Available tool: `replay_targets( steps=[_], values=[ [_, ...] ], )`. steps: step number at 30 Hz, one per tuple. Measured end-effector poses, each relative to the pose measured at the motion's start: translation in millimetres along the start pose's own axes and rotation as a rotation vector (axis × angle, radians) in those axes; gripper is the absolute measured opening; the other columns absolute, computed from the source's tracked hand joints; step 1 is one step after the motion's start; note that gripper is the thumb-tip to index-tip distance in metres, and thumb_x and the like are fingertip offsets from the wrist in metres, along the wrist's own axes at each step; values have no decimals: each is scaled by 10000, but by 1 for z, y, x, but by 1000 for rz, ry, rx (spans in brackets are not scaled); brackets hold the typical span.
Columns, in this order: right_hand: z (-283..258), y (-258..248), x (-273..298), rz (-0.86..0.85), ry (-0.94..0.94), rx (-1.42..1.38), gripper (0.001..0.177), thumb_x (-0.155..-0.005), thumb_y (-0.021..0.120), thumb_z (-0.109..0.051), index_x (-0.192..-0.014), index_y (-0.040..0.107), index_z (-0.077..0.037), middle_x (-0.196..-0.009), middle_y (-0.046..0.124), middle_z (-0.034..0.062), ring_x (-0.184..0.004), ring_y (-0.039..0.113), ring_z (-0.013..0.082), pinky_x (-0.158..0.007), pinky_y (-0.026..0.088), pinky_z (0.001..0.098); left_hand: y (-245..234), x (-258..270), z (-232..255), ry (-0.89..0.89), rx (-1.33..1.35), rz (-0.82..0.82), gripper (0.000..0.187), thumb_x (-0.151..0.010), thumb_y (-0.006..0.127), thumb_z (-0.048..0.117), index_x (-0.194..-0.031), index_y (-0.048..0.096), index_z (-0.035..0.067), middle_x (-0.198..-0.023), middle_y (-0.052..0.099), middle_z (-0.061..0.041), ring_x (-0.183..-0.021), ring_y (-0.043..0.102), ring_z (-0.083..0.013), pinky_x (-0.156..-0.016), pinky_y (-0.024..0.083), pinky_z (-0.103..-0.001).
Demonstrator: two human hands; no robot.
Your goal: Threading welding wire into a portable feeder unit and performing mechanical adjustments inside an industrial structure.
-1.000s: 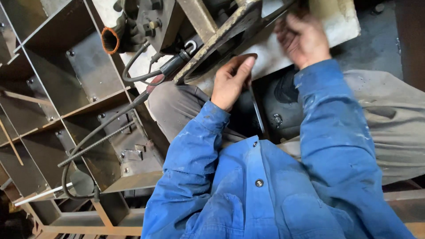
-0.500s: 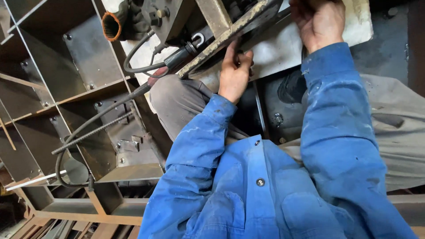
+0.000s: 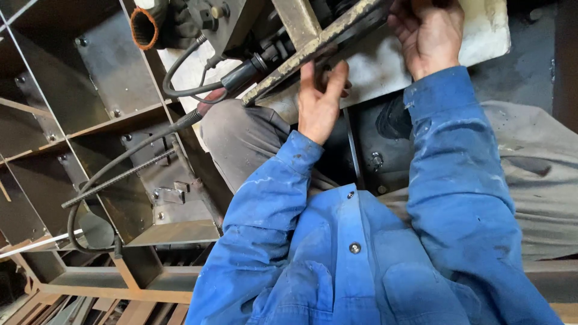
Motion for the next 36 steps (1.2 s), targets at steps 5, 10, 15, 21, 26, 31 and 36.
replay_targets(
  steps=[5, 10, 15, 21, 26, 31, 36],
  values=[
    [10, -7, -6, 20, -24, 19, 180, -1020, 614, 52, -1186, 612, -17, -1049, 721, 163, -922, 745, 308, -824, 657, 463, -3, 2, 11, 265, -265, 31, 322, -1009, 696, 197, -1243, 554, 28, -1004, 661, -66, -859, 641, -154, -720, 541, -303],
    [11, 6, 2, 3, -47, 70, 160, -1051, 632, 38, -1204, 615, -5, -1051, 722, 165, -905, 739, 290, -806, 651, 435, -6, 8, 30, 470, -621, 141, 275, -1027, 683, 139, -1231, 543, 18, -1034, 676, -163, -913, 685, -287, -808, 551, -389],
    [6, 4, 1, 39, -145, 83, 173, -1037, 659, 42, -1185, 596, -22, -1006, 728, 148, -822, 742, 277, -728, 646, 412, -3, 3, 17, 340, -534, 84, 210, -1053, 633, 143, -1162, 510, 13, -952, 746, -140, -857, 751, -293, -805, 581, -402],
    [-4, 14, 8, -10, -231, 127, 140, -1099, 678, 29, -1206, 601, -19, -1000, 716, 143, -825, 731, 254, -734, 641, 400, -2, 5, 28, 388, -606, 150, 239, -1015, 636, 120, -1206, 529, 28, -901, 711, -176, -803, 712, -349, -750, 555, -424],
    [-2, 10, 7, -33, -227, 160, 138, -1113, 669, 31, -1229, 607, -10, -1021, 715, 145, -819, 732, 255, -733, 638, 401, 5, 9, 43, 468, -691, 195, 234, -1042, 620, 129, -1259, 555, 73, -976, 704, -177, -842, 710, -391, -741, 566, -454],
    [-2, 14, 7, 1, -202, 146, 192, -1082, 661, 23, -1249, 589, -37, -1005, 717, 127, -804, 728, 253, -730, 645, 412, 14, 6, 41, 495, -813, 142, 453, -1018, 583, 123, -1455, 495, 42, -1231, 632, -237, -795, 690, -408, -701, 567, -483],
    [10, 4, -2, 4, -113, 143, 236, -1081, 619, 39, -1312, 600, -5, -1085, 744, 153, -851, 749, 271, -756, 657, 418, 29, -2, 24, 635, -1040, 55, 614, -907, 619, 66, -1490, 440, 134, -1359, 588, -165, -1032, 712, -363, -842, 610, -409]
  ],
)
Point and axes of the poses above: each hand's wrist, its own x-axis away from the middle knuckle, its own y-axis out of the palm, z = x × y, the point moved 9 cm from there along -x, towards the middle knuckle
